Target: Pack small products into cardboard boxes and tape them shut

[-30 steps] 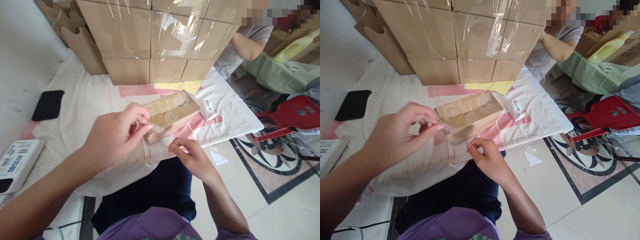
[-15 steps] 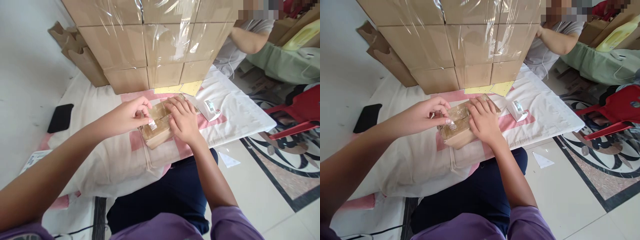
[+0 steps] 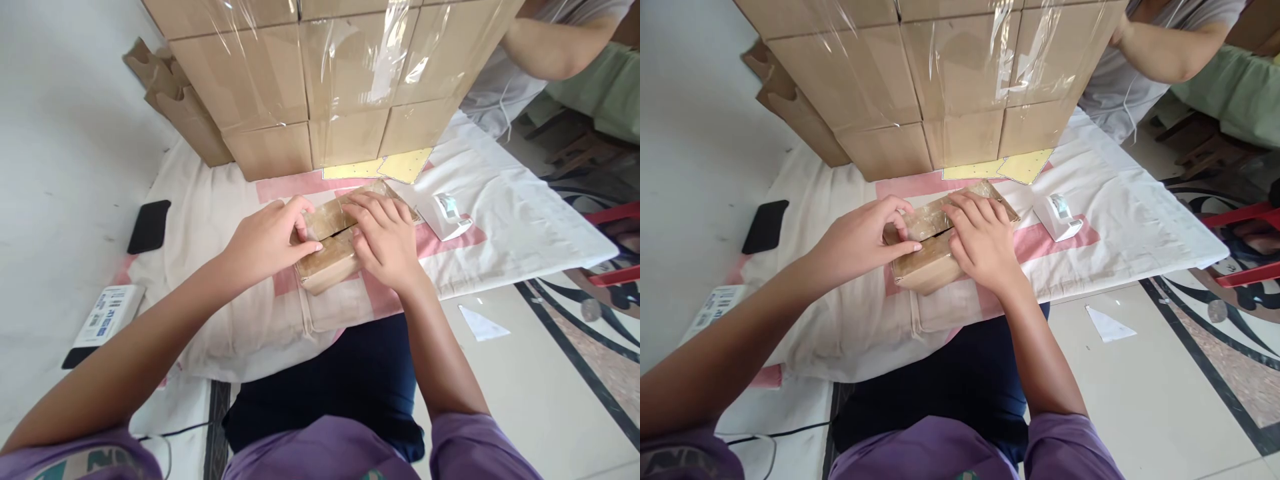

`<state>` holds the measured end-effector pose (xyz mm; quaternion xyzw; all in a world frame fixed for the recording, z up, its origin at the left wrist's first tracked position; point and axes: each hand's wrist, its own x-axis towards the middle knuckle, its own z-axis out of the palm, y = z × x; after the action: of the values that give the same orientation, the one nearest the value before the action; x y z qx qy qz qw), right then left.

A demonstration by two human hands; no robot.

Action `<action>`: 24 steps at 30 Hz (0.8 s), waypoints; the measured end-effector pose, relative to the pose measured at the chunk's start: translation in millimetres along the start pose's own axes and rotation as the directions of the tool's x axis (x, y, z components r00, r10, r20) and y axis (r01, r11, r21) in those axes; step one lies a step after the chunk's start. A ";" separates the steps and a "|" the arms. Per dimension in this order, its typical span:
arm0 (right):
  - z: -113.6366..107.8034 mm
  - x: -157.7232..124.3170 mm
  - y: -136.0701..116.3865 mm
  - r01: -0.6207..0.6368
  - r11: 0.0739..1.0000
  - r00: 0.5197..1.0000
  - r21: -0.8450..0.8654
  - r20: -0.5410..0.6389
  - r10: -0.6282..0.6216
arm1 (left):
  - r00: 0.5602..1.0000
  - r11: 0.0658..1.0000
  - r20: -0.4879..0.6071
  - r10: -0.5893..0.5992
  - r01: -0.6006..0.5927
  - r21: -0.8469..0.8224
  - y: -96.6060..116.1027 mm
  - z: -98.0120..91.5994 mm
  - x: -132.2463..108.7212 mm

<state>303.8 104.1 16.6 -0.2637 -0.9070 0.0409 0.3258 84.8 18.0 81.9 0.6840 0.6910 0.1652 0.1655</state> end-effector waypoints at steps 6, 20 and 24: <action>-0.4 -0.9 1.4 0.006 0.999 1.000 0.038 0.009 -0.006 | 0.997 0.997 0.030 0.069 -0.067 -0.043 -0.2 4.5 -1.5; -0.4 -7.3 2.2 0.007 0.999 0.998 0.036 -0.070 -0.005 | 0.988 0.971 -0.102 -0.113 0.132 0.200 4.0 -3.5 7.2; 7.1 -20.3 32.2 -0.138 0.952 0.960 0.275 -0.200 0.197 | 0.987 0.984 0.047 -0.152 0.155 -0.083 -17.4 -0.5 14.2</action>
<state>327.2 122.2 -8.4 -0.2985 -0.8253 0.1560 0.4533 69.0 32.0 74.4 0.6240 0.7305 0.1680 0.2211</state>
